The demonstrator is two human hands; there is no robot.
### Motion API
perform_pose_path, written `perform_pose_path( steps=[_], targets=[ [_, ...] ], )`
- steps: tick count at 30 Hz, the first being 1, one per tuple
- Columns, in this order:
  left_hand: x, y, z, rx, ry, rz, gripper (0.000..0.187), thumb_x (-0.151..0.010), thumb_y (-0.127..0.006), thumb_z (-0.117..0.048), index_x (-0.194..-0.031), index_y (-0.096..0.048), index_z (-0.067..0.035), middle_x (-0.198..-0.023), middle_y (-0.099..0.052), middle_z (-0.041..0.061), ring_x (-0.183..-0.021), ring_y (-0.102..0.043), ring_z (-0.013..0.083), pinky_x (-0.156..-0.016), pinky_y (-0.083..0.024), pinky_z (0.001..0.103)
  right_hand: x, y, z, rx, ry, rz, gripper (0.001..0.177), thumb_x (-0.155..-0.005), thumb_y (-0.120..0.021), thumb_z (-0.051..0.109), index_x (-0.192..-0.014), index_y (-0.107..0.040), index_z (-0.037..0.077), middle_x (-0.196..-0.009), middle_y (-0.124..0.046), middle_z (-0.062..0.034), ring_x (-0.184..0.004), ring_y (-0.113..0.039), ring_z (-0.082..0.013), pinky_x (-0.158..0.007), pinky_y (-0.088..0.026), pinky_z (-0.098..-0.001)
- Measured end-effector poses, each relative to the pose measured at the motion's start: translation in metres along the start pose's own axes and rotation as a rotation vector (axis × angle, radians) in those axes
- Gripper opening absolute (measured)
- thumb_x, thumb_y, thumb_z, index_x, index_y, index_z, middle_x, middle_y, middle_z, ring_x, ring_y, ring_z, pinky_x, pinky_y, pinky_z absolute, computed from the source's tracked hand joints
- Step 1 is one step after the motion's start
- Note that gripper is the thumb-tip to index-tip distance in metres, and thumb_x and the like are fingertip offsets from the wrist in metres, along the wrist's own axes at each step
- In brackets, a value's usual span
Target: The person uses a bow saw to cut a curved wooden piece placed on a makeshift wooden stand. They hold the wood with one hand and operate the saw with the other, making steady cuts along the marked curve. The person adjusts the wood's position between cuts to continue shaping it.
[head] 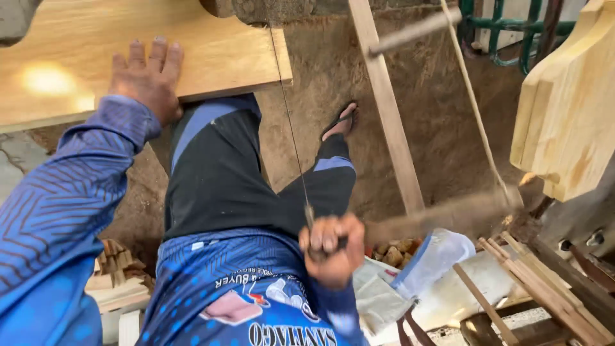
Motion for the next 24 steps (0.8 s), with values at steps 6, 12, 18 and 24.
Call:
perform_pose_path(
  steps=[6,12,18,24],
  targets=[
    [-0.007,0.002,0.002,-0.041,-0.014,0.008,0.108,-0.073,-0.078,-0.039,-0.166,-0.031,-0.009,-0.168,-0.034,0.020,-0.148,-0.035,0.0494,-0.111,-0.033,0.069,-0.076,-0.015,-0.037,-0.038,-0.004,0.189,0.033,-0.113,-0.050,0.036,-0.087,-0.052,0.016,-0.069,-0.046,0.0012,-0.062,-0.047,-0.0161,-0.057,-0.046,-0.0375],
    [-0.012,0.010,0.000,-0.017,0.011,-0.008,0.108,-0.071,-0.079,-0.038,-0.164,-0.031,-0.011,-0.166,-0.033,0.019,-0.147,-0.034,0.0493,-0.111,-0.031,0.070,-0.089,-0.019,-0.039,-0.097,-0.016,0.072,0.035,-0.105,-0.051,0.046,-0.089,-0.052,0.015,-0.064,-0.045,0.0010,-0.059,-0.047,-0.0178,-0.057,-0.045,-0.0391],
    [-0.008,0.000,0.000,-0.006,-0.016,0.036,0.110,-0.071,-0.080,-0.039,-0.165,-0.032,-0.010,-0.167,-0.034,0.021,-0.147,-0.035,0.0500,-0.111,-0.032,0.070,-0.021,0.008,-0.013,-0.019,0.020,0.088,0.038,-0.107,-0.049,0.047,-0.089,-0.050,0.014,-0.065,-0.047,0.0009,-0.062,-0.049,-0.0180,-0.057,-0.049,-0.0407],
    [-0.007,-0.006,-0.003,-0.049,-0.020,0.039,0.108,-0.070,-0.080,-0.040,-0.161,-0.031,-0.011,-0.164,-0.034,0.021,-0.141,-0.035,0.0505,-0.105,-0.032,0.070,-0.097,-0.005,-0.041,-0.075,0.015,0.078,0.039,-0.107,-0.049,0.049,-0.092,-0.053,0.014,-0.065,-0.049,0.0001,-0.062,-0.051,-0.0185,-0.057,-0.049,-0.0417]
  ],
)
Point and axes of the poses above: each hand's wrist, its own x-axis away from the middle knuckle, its own y-axis out of the back of the hand, z = x × y, the point moved 8 cm from there along -x, towards the middle knuckle
